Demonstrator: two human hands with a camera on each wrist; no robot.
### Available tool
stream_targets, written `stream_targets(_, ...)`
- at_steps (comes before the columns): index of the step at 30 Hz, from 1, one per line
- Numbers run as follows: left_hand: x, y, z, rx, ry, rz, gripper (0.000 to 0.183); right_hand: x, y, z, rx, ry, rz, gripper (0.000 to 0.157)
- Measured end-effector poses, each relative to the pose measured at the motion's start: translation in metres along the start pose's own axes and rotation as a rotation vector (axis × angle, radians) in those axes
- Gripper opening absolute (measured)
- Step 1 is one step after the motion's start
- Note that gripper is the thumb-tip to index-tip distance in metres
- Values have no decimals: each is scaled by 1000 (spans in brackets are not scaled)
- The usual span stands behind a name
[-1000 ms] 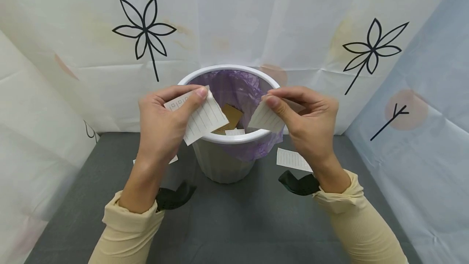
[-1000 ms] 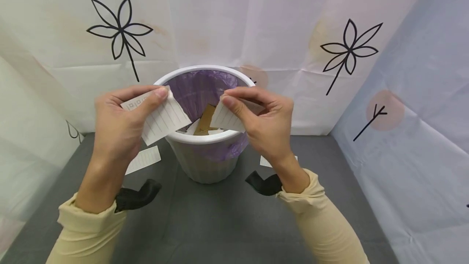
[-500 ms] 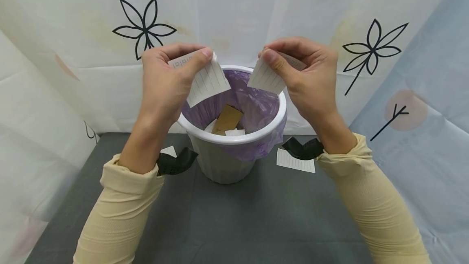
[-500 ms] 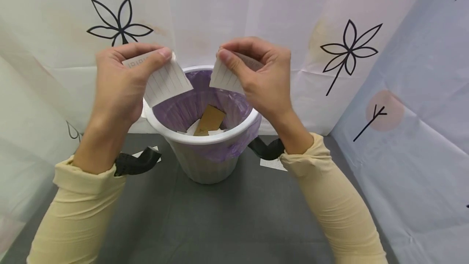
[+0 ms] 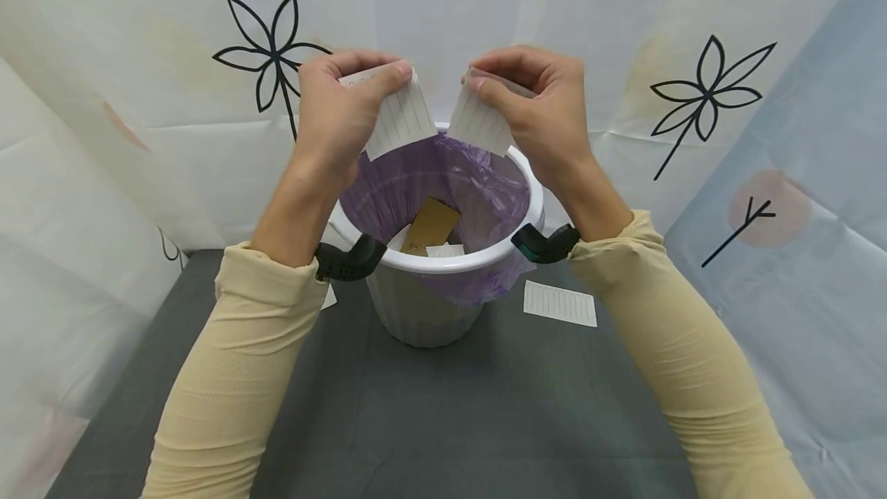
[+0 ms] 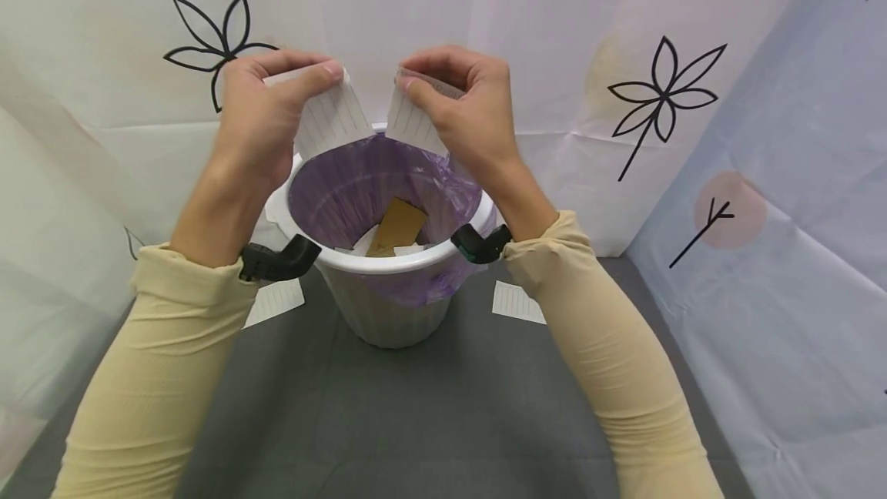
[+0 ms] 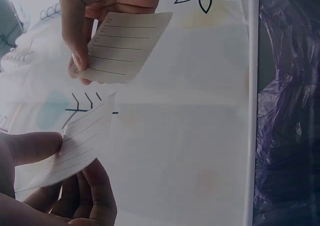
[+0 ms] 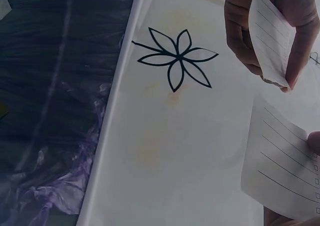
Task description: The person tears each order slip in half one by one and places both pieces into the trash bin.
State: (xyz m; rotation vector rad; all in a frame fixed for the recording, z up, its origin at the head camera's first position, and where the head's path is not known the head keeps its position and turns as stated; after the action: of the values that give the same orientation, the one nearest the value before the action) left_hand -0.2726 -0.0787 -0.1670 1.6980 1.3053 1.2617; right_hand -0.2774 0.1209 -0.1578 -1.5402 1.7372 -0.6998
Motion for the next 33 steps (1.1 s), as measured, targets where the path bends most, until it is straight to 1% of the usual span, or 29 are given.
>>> stream_targets(2, -1, -4, -4, -5, 2, -5, 11, 2, 7, -4, 49, -8, -8, 9)
stream_targets(6, -3, -11, -12, -20, 0, -18, 10, 4, 18, -10, 94, -23, 9, 9)
stream_targets(10, -5, -18, -18, -41, -10, -1, 13, 8, 23, -13, 119, -31, 14, 11)
stream_targets(17, -6, -29, -27, -99, -15, 66, 10, 14, 25, -14, 125, -72, 59, 13)
stream_targets(21, -7, -34, -29, -112, -28, 67, 13, 14, 28, -14, 141, -90, 84, 13)
stream_targets(24, -7, -34, -30, -101, -42, 61, 14, 14, 28, -14, 145, -102, 95, 12)
stream_targets(30, -6, -36, -30, -137, -57, 113, 14, 13, 26, -12, 148, -111, 105, 11)
stream_targets(33, -7, -35, -28, -139, -69, 105, 15, 12, 24, -10, 142, -117, 106, 11)
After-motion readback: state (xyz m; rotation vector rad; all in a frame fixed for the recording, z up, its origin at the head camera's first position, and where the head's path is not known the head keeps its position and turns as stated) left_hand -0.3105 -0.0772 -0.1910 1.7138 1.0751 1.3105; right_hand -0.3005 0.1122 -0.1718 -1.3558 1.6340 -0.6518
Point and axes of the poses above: each hand's wrist, its own z-axis away from the middle knuckle, its own x-axis out of the palm, y = z × x, the point moved 4 cm from there along -z, towards the middle knuckle, and after that the axes turned 12 degrees about z, right-handed, at the moved point
